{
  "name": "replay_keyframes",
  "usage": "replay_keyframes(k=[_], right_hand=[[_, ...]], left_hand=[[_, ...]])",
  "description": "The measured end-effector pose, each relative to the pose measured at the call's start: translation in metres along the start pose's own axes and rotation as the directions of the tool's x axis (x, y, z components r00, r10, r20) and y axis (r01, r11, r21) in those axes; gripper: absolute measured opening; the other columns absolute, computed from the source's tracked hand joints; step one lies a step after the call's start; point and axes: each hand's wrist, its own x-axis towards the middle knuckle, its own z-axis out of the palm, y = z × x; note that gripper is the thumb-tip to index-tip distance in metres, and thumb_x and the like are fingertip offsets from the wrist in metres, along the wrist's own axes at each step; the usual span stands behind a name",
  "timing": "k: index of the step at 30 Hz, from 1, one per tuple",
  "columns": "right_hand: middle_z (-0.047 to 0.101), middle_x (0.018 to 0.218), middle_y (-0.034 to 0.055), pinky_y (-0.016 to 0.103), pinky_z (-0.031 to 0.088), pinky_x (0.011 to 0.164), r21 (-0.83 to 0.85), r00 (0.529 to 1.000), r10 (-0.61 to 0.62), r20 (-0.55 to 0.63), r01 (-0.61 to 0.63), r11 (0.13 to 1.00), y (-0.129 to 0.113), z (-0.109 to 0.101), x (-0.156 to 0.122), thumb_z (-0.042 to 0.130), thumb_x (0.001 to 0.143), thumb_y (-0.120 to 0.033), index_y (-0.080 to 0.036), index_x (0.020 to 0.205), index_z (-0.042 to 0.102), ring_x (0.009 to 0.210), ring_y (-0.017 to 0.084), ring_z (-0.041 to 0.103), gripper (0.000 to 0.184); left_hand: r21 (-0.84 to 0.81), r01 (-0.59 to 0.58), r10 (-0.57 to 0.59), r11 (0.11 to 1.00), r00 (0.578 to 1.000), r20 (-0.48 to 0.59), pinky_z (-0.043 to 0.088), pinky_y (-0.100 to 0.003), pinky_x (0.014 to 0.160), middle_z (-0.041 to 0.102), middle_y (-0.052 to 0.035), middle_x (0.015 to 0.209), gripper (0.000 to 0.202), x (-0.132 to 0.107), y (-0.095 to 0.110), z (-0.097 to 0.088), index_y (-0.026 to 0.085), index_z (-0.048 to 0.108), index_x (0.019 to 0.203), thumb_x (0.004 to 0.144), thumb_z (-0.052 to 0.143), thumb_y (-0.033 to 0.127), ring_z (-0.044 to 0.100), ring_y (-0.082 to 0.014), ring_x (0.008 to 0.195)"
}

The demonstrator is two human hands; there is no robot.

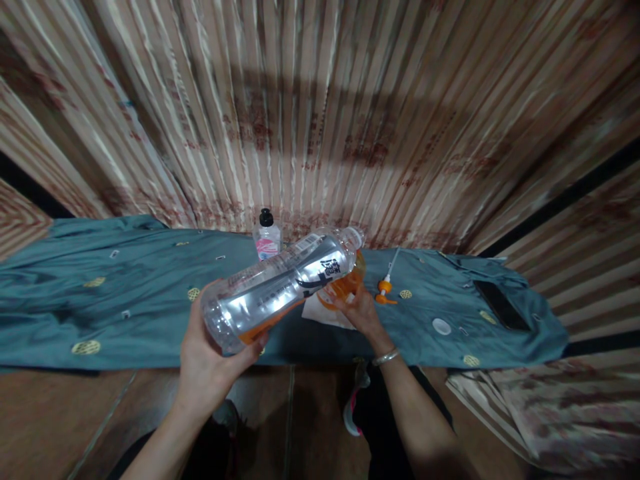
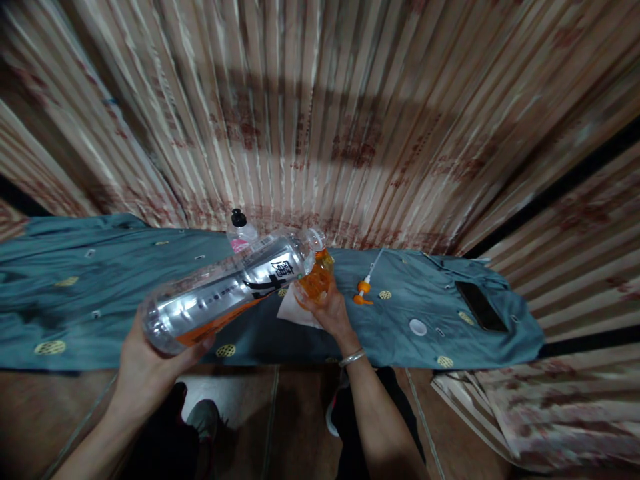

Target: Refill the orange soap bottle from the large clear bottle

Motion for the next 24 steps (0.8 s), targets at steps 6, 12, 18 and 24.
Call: replay_keyframes(k=[6,12,18,24], right_hand=[[0.096,0.133,0.0151,0.065,0.077,0.116,-0.001,1.0,0.018,-0.01,-0.018,1.0,-0.007,0.001,-0.002,0.098,0.082,-0.052,-0.029,0.131,0.074,0.127,0.043,0.093,0.059],[0.096,0.132,0.0157,0.063,0.077,0.116,-0.005,1.0,0.018,0.003,-0.018,1.0,-0.003,0.0,0.0,0.1,0.077,-0.053,-0.029,0.13,0.073,0.127,0.044,0.093,0.064],[0.094,0.132,0.0164,0.061,0.077,0.113,-0.007,1.0,0.002,-0.004,-0.002,1.0,0.004,0.001,0.001,0.098,0.08,-0.051,-0.027,0.136,0.076,0.126,0.043,0.093,0.065],[0.093,0.133,0.0193,0.062,0.076,0.112,0.022,1.0,-0.01,-0.001,0.011,1.0,0.003,0.001,0.002,0.098,0.08,-0.059,-0.023,0.14,0.076,0.128,0.045,0.092,0.073]], left_hand=[[-0.011,-0.006,0.006,1.0,0.999,-0.04,0.073,-0.061,0.121,0.092,-0.0098,0.143,0.077,-0.002,0.004,0.003,0.028,0.076,0.135,0.068,0.106,0.05,0.088,-0.0427,0.135],[0.048,-0.035,0.034,0.998,0.999,0.016,0.075,-0.06,0.118,0.091,-0.0106,0.145,0.086,0.0,-0.006,-0.002,0.03,0.074,0.146,0.068,0.106,0.05,0.089,-0.0442,0.134],[0.108,-0.097,0.093,0.989,0.995,0.035,0.077,-0.06,0.113,0.09,-0.0152,0.146,0.088,0.006,-0.019,-0.01,0.026,0.073,0.148,0.071,0.105,0.054,0.091,-0.0453,0.131],[0.128,-0.12,0.112,0.985,0.991,0.069,0.078,-0.057,0.11,0.091,-0.0155,0.147,0.095,0.008,-0.019,-0.012,0.024,0.07,0.155,0.073,0.105,0.054,0.091,-0.0449,0.133]])
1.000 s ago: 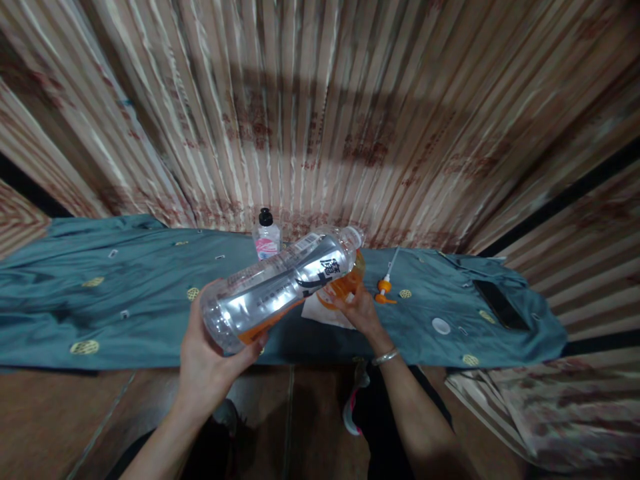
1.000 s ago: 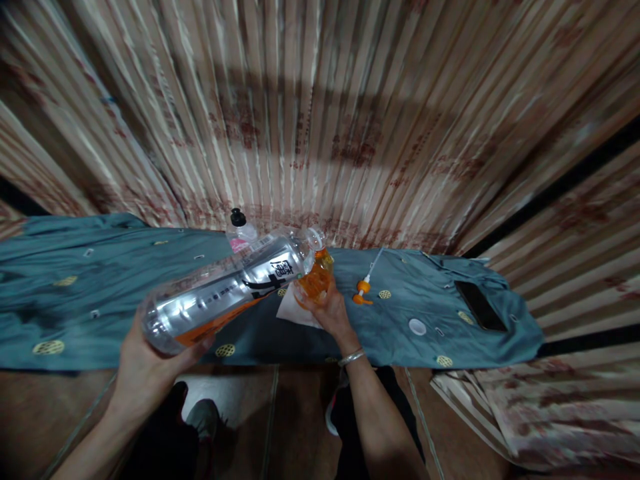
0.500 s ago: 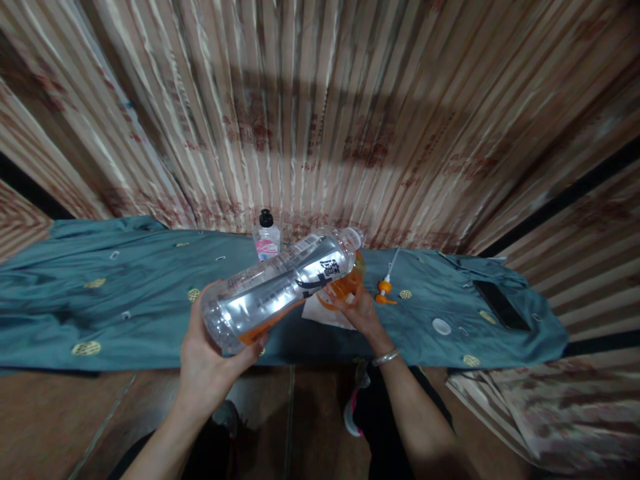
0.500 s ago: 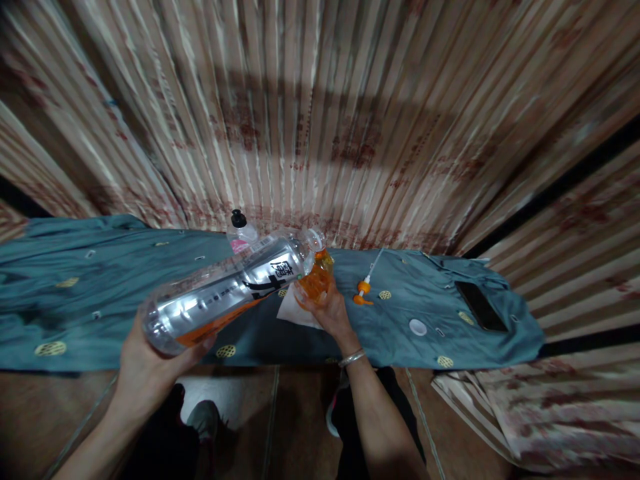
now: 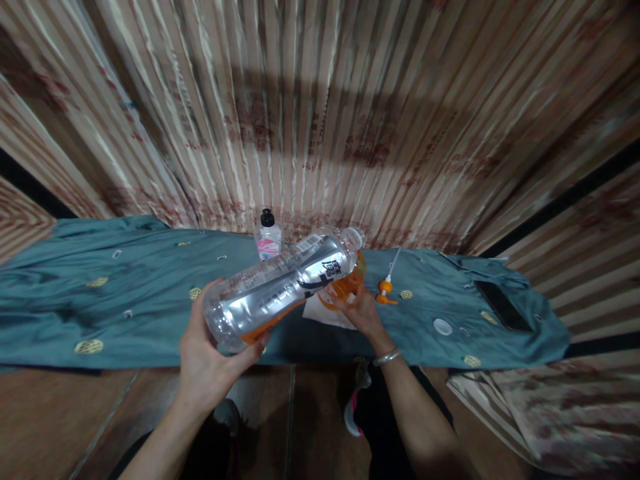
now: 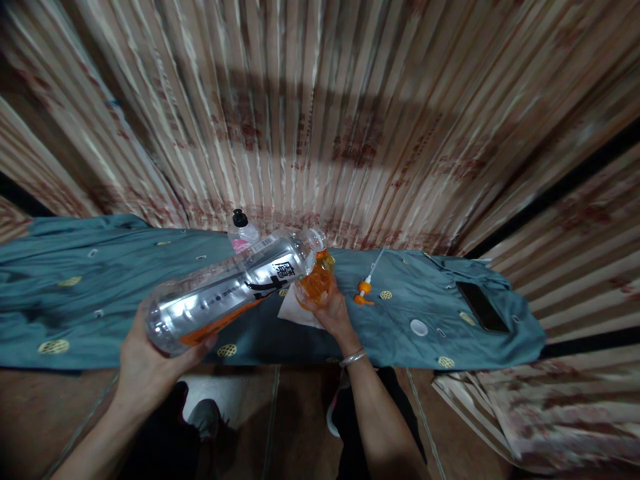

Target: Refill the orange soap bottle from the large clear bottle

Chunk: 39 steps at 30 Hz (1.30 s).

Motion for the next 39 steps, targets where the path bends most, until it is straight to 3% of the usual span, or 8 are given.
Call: replay_keyframes(k=[5,9,13,16,21,32,39], right_hand=[[0.094,0.134,0.0182,0.061,0.076,0.115,-0.031,1.0,0.001,-0.001,-0.001,1.0,-0.0017,-0.0008,-0.002,0.096,0.081,-0.056,-0.024,0.136,0.076,0.126,0.042,0.092,0.066],[0.094,0.134,0.0175,0.061,0.076,0.116,-0.058,1.0,0.015,-0.023,-0.016,0.998,-0.0045,-0.0007,-0.0034,0.099,0.08,-0.051,-0.025,0.136,0.075,0.129,0.043,0.092,0.066],[0.095,0.135,0.016,0.061,0.075,0.118,-0.071,1.0,0.016,-0.025,-0.017,0.997,-0.0071,-0.0003,-0.0034,0.099,0.08,-0.05,-0.027,0.133,0.075,0.13,0.043,0.092,0.062],[0.095,0.134,0.0172,0.06,0.076,0.117,-0.067,0.999,0.02,-0.028,-0.021,0.998,-0.008,0.0002,-0.0037,0.099,0.082,-0.054,-0.026,0.133,0.075,0.128,0.042,0.092,0.063],[0.096,0.129,0.0185,0.061,0.077,0.113,-0.053,1.0,0.022,-0.02,-0.023,0.998,-0.008,-0.0003,-0.0044,0.1,0.08,-0.057,-0.024,0.133,0.074,0.123,0.043,0.094,0.067],[0.095,0.137,0.0157,0.058,0.075,0.114,-0.034,1.0,0.004,0.002,-0.003,0.999,-0.0076,-0.0008,-0.0034,0.098,0.085,-0.052,-0.026,0.14,0.076,0.129,0.04,0.092,0.064],[0.095,0.131,0.0154,0.06,0.077,0.112,-0.058,1.0,-0.019,-0.018,0.018,0.998,-0.0026,-0.0004,-0.0024,0.099,0.084,-0.053,-0.027,0.134,0.076,0.125,0.043,0.093,0.061]], left_hand=[[0.003,0.04,-0.04,0.999,0.999,0.012,0.078,-0.057,0.109,0.092,-0.0145,0.143,0.096,0.0001,0.0039,-0.0009,0.025,0.07,0.152,0.069,0.107,0.056,0.091,-0.0456,0.131],[-0.017,0.05,-0.051,0.999,0.998,-0.046,0.076,-0.059,0.112,0.092,-0.0137,0.142,0.09,-0.0011,0.008,0.0015,0.027,0.073,0.148,0.07,0.104,0.06,0.09,-0.0461,0.131],[0.004,0.034,-0.034,0.999,0.999,0.021,0.077,-0.059,0.112,0.091,-0.0132,0.142,0.09,0.0017,0.0067,-0.0015,0.027,0.073,0.148,0.068,0.106,0.055,0.09,-0.0465,0.131],[0.018,0.006,-0.007,1.0,0.999,0.04,0.076,-0.057,0.112,0.091,-0.0154,0.144,0.089,0.0035,0.0049,-0.0038,0.024,0.072,0.151,0.074,0.104,0.057,0.09,-0.0456,0.133],[0.037,-0.022,0.02,0.999,0.999,0.043,0.075,-0.058,0.115,0.091,-0.0168,0.145,0.09,0.0034,0.0035,-0.003,0.023,0.071,0.151,0.076,0.103,0.06,0.09,-0.0456,0.133],[0.032,0.008,-0.009,0.999,0.999,0.033,0.076,-0.06,0.115,0.091,-0.016,0.145,0.092,0.0027,0.0011,-0.006,0.025,0.071,0.151,0.072,0.106,0.057,0.09,-0.0472,0.134],[0.033,-0.006,0.005,0.999,1.0,0.029,0.075,-0.06,0.115,0.09,-0.0156,0.145,0.091,0.0024,-0.0003,-0.0043,0.026,0.072,0.151,0.073,0.105,0.058,0.089,-0.0468,0.134]])
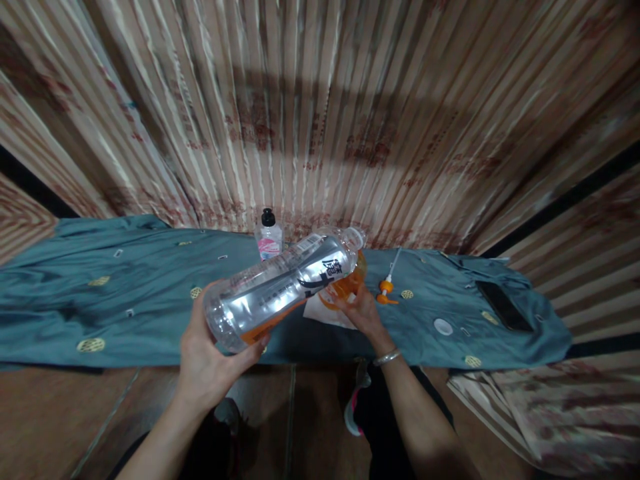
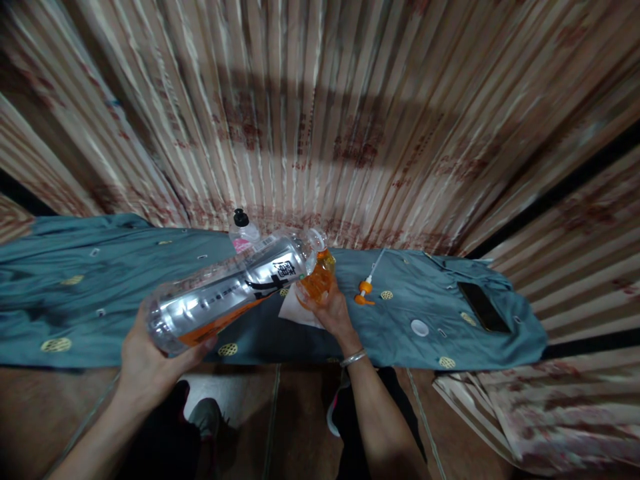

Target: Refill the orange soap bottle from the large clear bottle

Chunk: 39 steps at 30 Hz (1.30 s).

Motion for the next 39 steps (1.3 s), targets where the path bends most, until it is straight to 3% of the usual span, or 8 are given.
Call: replay_keyframes(k=[5,10,15,18,26,30,33,39], right_hand=[[0.096,0.129,0.0158,0.062,0.077,0.113,0.017,1.0,0.025,0.001,-0.025,1.0,-0.003,0.001,-0.001,0.098,0.081,-0.056,-0.028,0.133,0.074,0.125,0.044,0.093,0.063],[0.096,0.129,0.0166,0.062,0.076,0.113,0.019,1.0,0.024,-0.007,-0.023,1.0,-0.004,0.0,-0.001,0.098,0.08,-0.059,-0.027,0.131,0.075,0.125,0.043,0.093,0.064],[0.096,0.132,0.0167,0.06,0.076,0.114,-0.002,1.0,0.025,-0.014,-0.025,1.0,-0.005,0.001,0.0,0.098,0.079,-0.055,-0.027,0.132,0.075,0.127,0.043,0.093,0.065],[0.096,0.132,0.0174,0.06,0.077,0.114,-0.006,0.999,0.032,-0.021,-0.032,0.999,-0.006,0.001,-0.001,0.099,0.08,-0.053,-0.026,0.134,0.075,0.128,0.043,0.093,0.065],[0.096,0.128,0.0171,0.064,0.077,0.113,0.001,0.999,0.054,-0.006,-0.054,0.999,-0.01,-0.001,-0.002,0.099,0.08,-0.046,-0.026,0.132,0.075,0.125,0.045,0.094,0.061],[0.096,0.132,0.018,0.063,0.076,0.115,0.035,0.999,0.052,0.007,-0.053,0.998,-0.012,-0.002,-0.002,0.099,0.079,-0.053,-0.027,0.132,0.074,0.128,0.045,0.093,0.064],[0.095,0.136,0.0202,0.064,0.076,0.117,0.07,0.999,0.038,0.024,-0.039,0.997,-0.011,-0.001,-0.001,0.096,0.078,-0.061,-0.025,0.133,0.073,0.129,0.045,0.093,0.07],[0.096,0.135,0.0189,0.06,0.076,0.116,0.011,0.999,0.033,0.016,-0.033,0.999,-0.005,-0.001,0.001,0.097,0.078,-0.05,-0.025,0.133,0.072,0.128,0.044,0.093,0.065]], left_hand=[[-0.012,0.023,-0.024,1.0,0.999,-0.049,0.077,-0.06,0.107,0.091,-0.0145,0.139,0.091,-0.003,0.011,0.007,0.027,0.071,0.148,0.069,0.105,0.06,0.09,-0.0472,0.127],[-0.058,0.049,-0.055,0.997,0.992,-0.115,0.075,-0.06,0.111,0.091,-0.0122,0.137,0.087,-0.006,0.022,0.013,0.029,0.071,0.145,0.068,0.102,0.057,0.089,-0.0462,0.129],[-0.014,0.013,-0.013,1.0,1.0,-0.016,0.078,-0.058,0.104,0.092,-0.0128,0.135,0.089,0.0,0.012,0.004,0.028,0.069,0.145,0.069,0.105,0.056,0.092,-0.0461,0.124],[0.002,-0.022,0.022,1.0,1.0,-0.003,0.077,-0.059,0.11,0.09,-0.0143,0.14,0.088,0.001,0.007,0.0,0.027,0.069,0.147,0.072,0.104,0.056,0.091,-0.0462,0.129],[-0.043,0.004,-0.009,0.999,0.995,-0.103,0.071,-0.061,0.12,0.087,-0.0143,0.143,0.088,-0.006,0.014,0.011,0.027,0.068,0.15,0.075,0.1,0.059,0.087,-0.0458,0.134],[-0.006,-0.005,0.005,1.0,1.0,-0.024,0.075,-0.058,0.109,0.089,-0.0138,0.137,0.089,-0.003,0.012,0.009,0.027,0.067,0.147,0.071,0.104,0.058,0.09,-0.0453,0.127],[-0.008,-0.015,0.015,1.0,0.998,-0.06,0.075,-0.058,0.11,0.089,-0.0142,0.139,0.089,-0.002,0.008,0.006,0.027,0.067,0.149,0.075,0.102,0.061,0.09,-0.045,0.128],[0.013,-0.028,0.029,1.0,0.999,-0.042,0.077,-0.062,0.109,0.09,-0.0162,0.138,0.092,-0.001,0.005,0.004,0.025,0.069,0.148,0.071,0.102,0.062,0.091,-0.0476,0.127]])
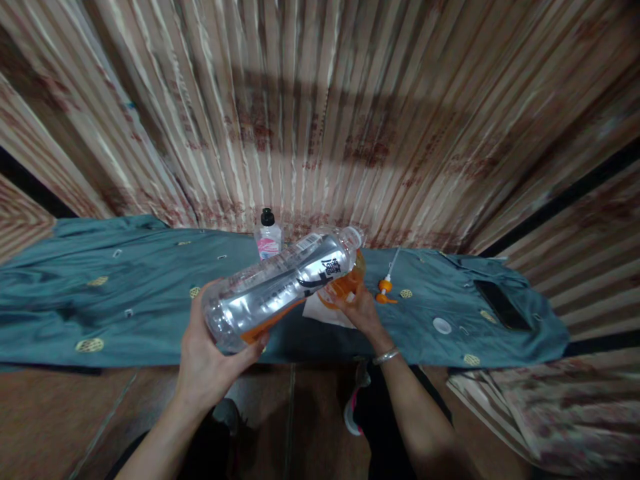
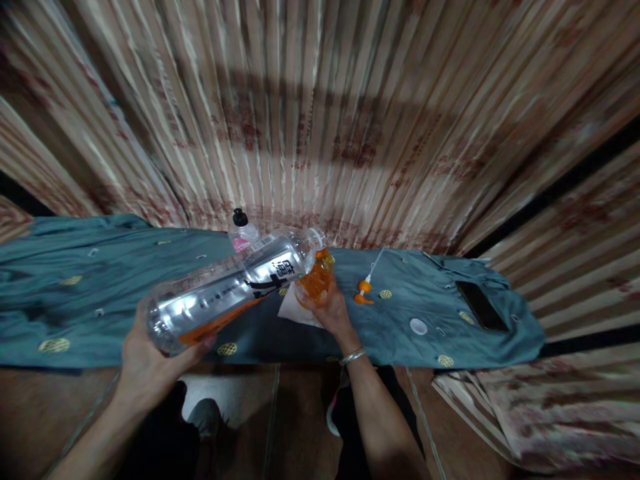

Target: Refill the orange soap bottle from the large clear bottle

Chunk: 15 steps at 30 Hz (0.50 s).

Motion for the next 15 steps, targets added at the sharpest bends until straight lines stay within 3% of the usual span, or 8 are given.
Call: replay_keyframes(k=[3,6,15], right_hand=[[0.096,0.132,0.0175,0.058,0.076,0.116,-0.037,1.0,0.007,-0.005,-0.007,0.999,0.001,0.0,0.001,0.098,0.078,-0.039,-0.024,0.134,0.073,0.127,0.043,0.094,0.062],[0.096,0.132,0.0168,0.058,0.077,0.114,-0.043,1.0,0.004,-0.01,-0.005,0.999,0.001,0.0,0.001,0.099,0.079,-0.033,-0.025,0.135,0.075,0.126,0.043,0.094,0.061],[0.096,0.132,0.0165,0.059,0.078,0.111,-0.081,1.0,0.011,-0.019,-0.012,0.997,0.002,0.002,0.003,0.1,0.082,-0.037,-0.024,0.142,0.074,0.127,0.044,0.094,0.067]], left_hand=[[-0.012,-0.021,0.021,1.0,1.0,-0.023,0.076,-0.066,0.112,0.091,-0.0157,0.138,0.087,0.001,-0.001,0.0,0.026,0.07,0.145,0.072,0.101,0.063,0.09,-0.0491,0.128],[-0.03,-0.038,0.04,0.999,0.998,0.047,0.074,-0.065,0.118,0.089,-0.0147,0.145,0.085,0.001,-0.005,-0.002,0.028,0.07,0.148,0.077,0.104,0.059,0.089,-0.0472,0.136],[-0.073,-0.004,0.009,0.997,0.998,0.066,0.075,-0.06,0.117,0.089,-0.0159,0.146,0.093,0.003,-0.008,-0.002,0.024,0.07,0.151,0.075,0.107,0.061,0.089,-0.0453,0.136]])
